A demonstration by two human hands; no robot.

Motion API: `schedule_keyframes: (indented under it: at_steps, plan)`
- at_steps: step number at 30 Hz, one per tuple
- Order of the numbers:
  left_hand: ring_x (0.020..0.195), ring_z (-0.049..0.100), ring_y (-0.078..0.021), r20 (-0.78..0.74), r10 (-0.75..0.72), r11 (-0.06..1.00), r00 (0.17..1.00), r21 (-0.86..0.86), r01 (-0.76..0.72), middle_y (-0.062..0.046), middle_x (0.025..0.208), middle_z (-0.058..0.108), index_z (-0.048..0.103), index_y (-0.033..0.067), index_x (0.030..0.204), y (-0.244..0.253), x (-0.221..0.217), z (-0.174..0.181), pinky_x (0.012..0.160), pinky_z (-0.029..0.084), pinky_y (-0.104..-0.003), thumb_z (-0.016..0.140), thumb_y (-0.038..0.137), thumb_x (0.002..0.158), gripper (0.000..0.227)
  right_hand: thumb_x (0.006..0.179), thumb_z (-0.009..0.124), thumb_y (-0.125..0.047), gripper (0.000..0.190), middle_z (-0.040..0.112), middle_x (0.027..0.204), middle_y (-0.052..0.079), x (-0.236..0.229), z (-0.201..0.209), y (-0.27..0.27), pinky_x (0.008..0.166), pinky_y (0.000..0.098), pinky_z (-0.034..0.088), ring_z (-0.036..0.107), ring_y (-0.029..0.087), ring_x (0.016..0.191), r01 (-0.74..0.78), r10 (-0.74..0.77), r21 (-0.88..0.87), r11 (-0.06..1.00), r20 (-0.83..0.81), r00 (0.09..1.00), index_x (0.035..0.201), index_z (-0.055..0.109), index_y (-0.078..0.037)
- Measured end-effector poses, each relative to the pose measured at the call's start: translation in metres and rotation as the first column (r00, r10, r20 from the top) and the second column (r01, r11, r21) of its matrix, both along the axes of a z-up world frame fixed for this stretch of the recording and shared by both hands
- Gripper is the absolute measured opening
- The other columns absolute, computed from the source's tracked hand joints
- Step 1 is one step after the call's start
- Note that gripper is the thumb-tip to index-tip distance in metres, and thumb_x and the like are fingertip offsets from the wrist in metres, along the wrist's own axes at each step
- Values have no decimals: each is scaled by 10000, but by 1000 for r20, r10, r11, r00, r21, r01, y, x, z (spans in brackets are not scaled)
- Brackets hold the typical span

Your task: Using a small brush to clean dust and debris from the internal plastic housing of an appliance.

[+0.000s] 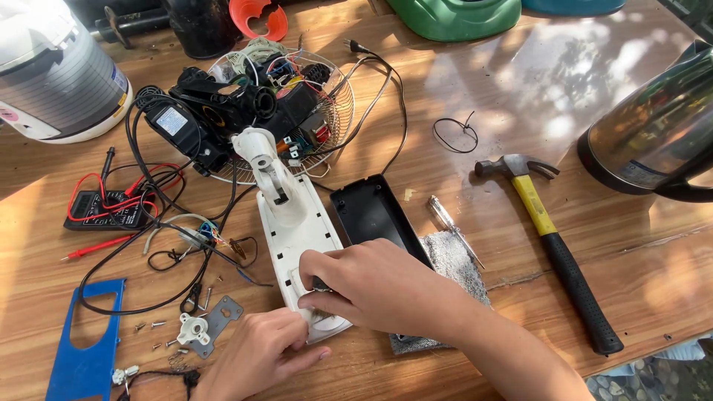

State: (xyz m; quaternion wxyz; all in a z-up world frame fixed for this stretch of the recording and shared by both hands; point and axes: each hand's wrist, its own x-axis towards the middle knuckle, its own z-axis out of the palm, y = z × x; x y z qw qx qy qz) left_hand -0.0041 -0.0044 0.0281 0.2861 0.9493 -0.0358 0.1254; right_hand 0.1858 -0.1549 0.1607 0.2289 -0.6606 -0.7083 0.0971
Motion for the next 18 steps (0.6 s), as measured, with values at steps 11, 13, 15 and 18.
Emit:
schedule_keyframes:
  at_steps: [11,13,15,18]
  plan:
    - [513,517,-197,50,-13,999,999,31,11,15,640,530,469,152,714,0,-2,1,467,402,-367,773,419,954,471,1028,606,-251,134,659,856,47,9,15,-4,581,413,424,628,302,722,-96,99,54,994,-49,994,989,616,-123]
    - [517,466,-178,35,-22,1000,999,19,21,23,597,480,418,147,645,1,0,5,478,377,-352,767,378,973,532,1023,597,-377,253,725,816,4,21,5,3,512,467,449,700,267,811,161,-179,116,980,160,971,977,671,-139]
    - [508,466,-175,20,-16,999,1000,31,16,17,596,490,425,142,651,1,-1,6,467,381,-354,756,377,981,522,1013,617,-329,202,718,827,4,18,14,-3,552,429,453,687,255,779,94,-104,118,989,82,991,966,671,-141]
    - [509,470,-181,5,18,999,1000,32,-18,9,594,506,425,141,657,2,-1,6,466,378,-359,749,378,980,515,1000,628,-332,172,737,836,-9,18,16,-4,546,422,446,688,268,718,47,-47,5,999,74,996,951,686,-177]
